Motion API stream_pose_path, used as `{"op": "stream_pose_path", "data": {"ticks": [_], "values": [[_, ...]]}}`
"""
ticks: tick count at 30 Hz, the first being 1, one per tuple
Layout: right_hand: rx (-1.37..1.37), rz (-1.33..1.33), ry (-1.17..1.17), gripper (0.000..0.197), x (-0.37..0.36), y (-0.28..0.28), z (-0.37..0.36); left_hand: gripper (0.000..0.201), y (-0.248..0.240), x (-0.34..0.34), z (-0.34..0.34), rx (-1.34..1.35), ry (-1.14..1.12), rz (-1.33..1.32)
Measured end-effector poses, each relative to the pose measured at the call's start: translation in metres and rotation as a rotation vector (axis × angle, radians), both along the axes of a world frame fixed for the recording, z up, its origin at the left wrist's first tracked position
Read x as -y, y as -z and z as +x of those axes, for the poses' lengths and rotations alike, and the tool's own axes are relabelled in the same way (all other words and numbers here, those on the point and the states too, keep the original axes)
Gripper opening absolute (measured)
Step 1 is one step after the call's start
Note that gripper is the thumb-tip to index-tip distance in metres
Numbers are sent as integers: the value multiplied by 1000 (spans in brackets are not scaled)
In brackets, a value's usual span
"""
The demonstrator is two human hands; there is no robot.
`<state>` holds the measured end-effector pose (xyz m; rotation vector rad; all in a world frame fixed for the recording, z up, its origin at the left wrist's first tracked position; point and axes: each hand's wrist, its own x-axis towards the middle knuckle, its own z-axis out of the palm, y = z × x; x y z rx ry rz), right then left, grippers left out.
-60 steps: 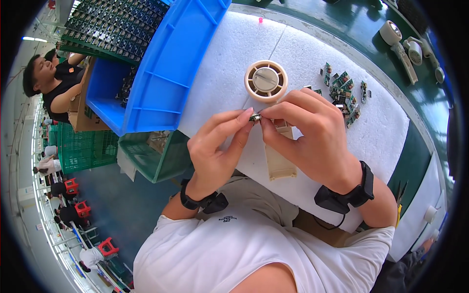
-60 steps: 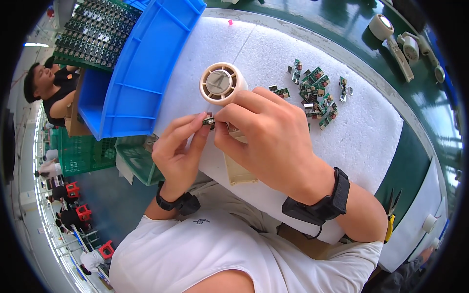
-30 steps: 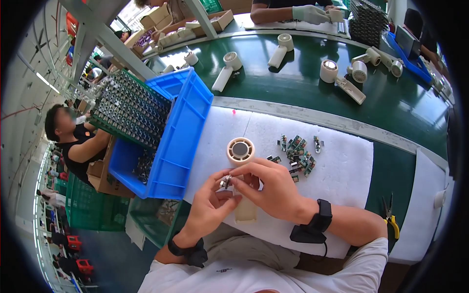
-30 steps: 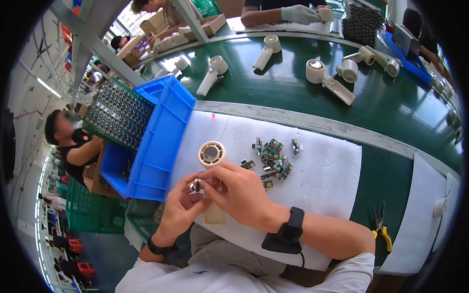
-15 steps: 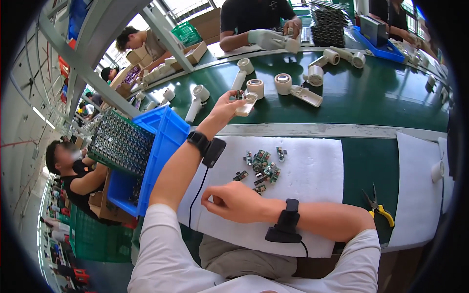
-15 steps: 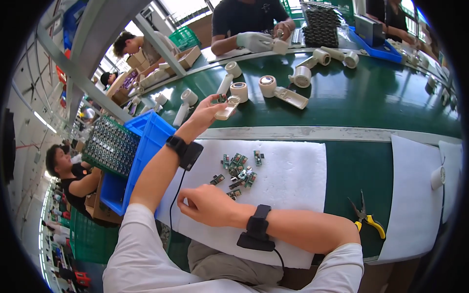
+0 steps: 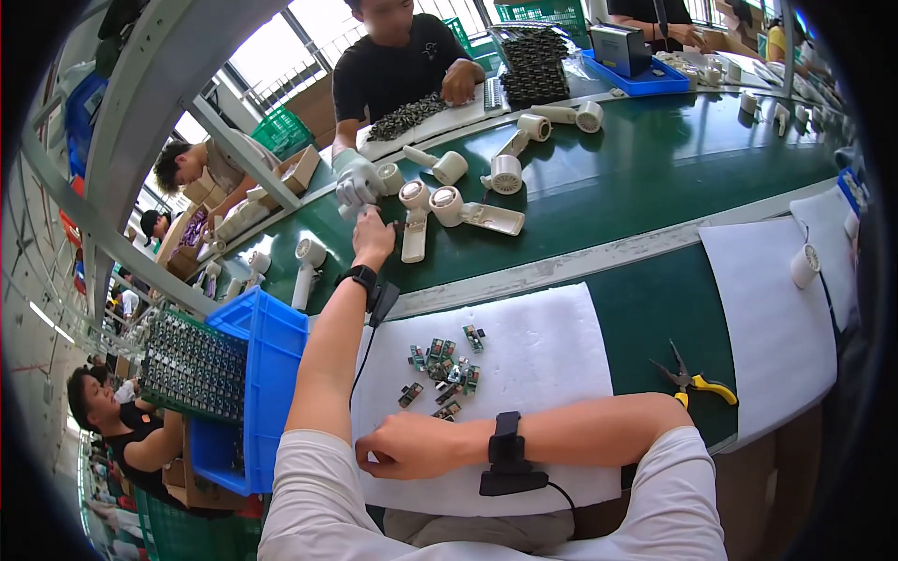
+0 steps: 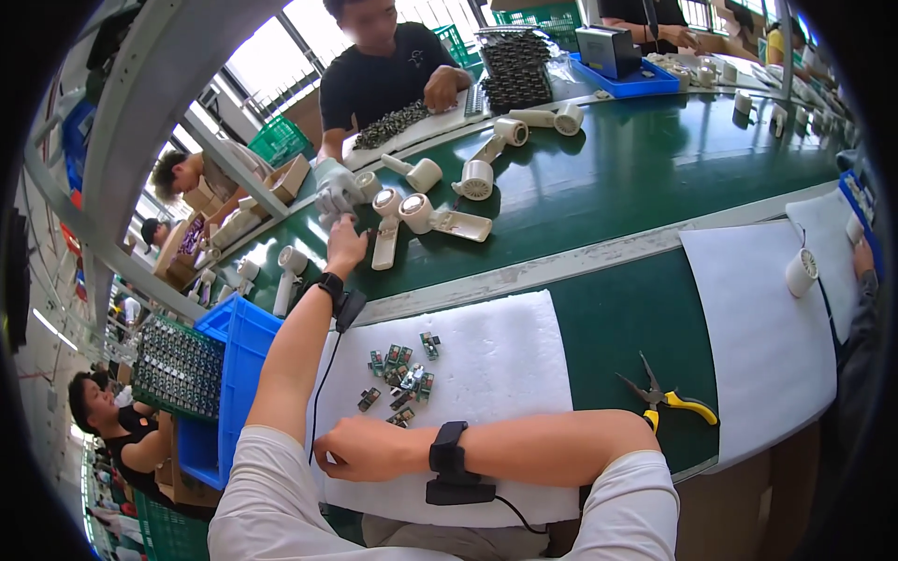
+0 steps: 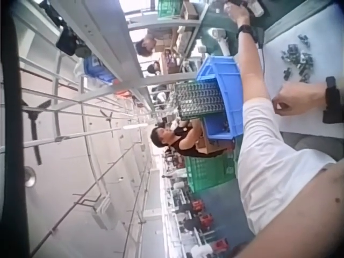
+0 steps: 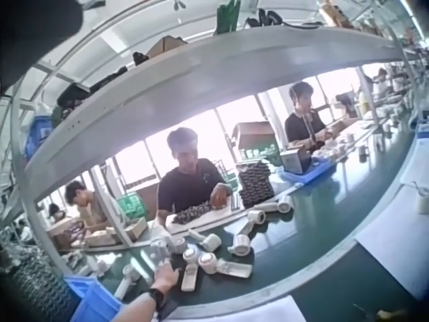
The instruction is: The person picks up a fan housing and a circuit board, connects the wires to the board by hand, and presses the board into the housing. They place the assembled unit onto a conveyor belt and repeat the process with new components.
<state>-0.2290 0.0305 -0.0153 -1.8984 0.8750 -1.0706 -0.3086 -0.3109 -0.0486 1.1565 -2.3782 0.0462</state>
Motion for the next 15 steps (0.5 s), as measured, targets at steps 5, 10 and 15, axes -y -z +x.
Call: {"op": "stream_pose_path", "data": {"ticks": [5,10,15], "values": [[-27,-27,-13,16,5,2,-3,33,-13,13,10,97,-82,121],[-35,-49,-23,16,5,6,0,36,-46,-20,-25,-205,335,193],[-68,-49,-16,16,3,1,-3,45,-57,-74,-64,91,482,107]]}}
